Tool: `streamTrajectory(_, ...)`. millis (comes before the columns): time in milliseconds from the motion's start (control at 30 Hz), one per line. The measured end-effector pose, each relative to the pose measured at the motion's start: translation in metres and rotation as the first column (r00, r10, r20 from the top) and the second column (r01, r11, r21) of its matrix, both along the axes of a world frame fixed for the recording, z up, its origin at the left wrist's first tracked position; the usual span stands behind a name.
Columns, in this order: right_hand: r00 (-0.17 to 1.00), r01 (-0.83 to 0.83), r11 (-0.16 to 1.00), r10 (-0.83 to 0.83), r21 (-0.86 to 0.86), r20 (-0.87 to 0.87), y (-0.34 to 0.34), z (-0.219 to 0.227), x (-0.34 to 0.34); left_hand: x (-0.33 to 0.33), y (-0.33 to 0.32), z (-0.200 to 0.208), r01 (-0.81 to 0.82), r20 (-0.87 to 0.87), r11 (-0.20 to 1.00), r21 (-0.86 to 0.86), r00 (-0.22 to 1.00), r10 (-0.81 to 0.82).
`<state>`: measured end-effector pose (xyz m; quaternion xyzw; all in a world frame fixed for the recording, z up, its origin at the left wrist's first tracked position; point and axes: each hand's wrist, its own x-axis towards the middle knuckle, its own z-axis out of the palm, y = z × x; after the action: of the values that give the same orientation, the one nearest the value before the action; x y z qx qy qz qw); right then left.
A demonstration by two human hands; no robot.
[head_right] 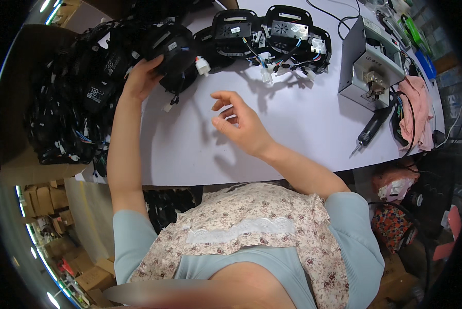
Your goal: The person assembles an electronic component by hand, joining a housing case and a back plate.
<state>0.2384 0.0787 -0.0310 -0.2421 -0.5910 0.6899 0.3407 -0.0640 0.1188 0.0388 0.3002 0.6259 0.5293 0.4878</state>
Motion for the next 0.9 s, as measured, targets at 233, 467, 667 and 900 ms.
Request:
streamTrajectory(233,0.998,0.017,0.991,-0.024,0.134,0.050,-0.004,0.005,0.002,-0.001,0.040,-0.019,0.093,-0.205,0.979,-0.181,0.970,-0.130)
streamTrajectory(467,0.998,0.009,0.980,-0.021,0.200,0.055,-0.008,0.014,0.000,-0.018,0.047,-0.037,0.126,-0.642,0.975,-0.185,0.736,-0.217)
streamTrajectory(667,0.966,-0.257,0.826,0.203,0.502,0.162,0.026,0.101,0.016,0.012,0.037,-0.040,-0.032,-0.893,0.994,0.108,0.437,0.111)
streamTrajectory(900,0.839,-0.381,0.536,-0.143,0.754,0.525,0.196,0.149,-0.129,0.024,-0.054,-0.026,0.053,-0.802,0.974,0.221,0.578,0.151)
